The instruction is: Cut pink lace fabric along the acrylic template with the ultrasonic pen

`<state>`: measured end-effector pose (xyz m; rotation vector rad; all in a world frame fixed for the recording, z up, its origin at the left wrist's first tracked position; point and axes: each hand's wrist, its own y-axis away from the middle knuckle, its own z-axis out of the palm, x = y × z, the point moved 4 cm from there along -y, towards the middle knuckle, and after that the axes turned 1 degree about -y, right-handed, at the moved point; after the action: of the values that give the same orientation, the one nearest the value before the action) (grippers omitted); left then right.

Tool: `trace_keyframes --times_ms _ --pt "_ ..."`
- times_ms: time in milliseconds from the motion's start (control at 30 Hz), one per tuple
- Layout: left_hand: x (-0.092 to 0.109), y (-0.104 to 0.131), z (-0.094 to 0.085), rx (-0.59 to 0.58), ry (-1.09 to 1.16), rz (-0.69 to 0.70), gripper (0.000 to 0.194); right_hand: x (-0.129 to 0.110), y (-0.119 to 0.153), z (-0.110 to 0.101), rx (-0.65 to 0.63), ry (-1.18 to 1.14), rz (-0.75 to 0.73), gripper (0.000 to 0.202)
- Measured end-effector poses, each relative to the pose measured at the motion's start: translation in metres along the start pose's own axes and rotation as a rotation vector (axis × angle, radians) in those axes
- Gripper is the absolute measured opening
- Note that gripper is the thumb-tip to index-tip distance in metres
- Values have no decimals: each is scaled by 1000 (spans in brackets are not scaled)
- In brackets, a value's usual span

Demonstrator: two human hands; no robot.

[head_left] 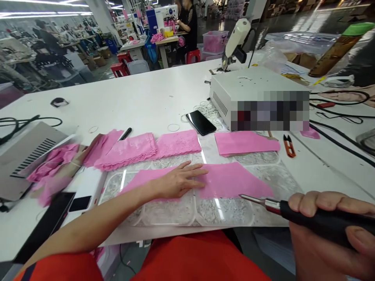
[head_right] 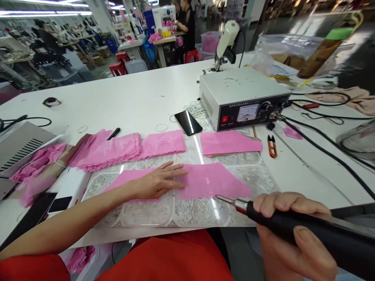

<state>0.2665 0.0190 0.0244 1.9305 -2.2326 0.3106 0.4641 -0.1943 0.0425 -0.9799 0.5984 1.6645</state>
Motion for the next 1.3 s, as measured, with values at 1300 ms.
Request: trace_keyframes --times_ms 1300 --pt "0 13 6 62 -143 200 68 -22 -23 -28 6 131 -483 17"
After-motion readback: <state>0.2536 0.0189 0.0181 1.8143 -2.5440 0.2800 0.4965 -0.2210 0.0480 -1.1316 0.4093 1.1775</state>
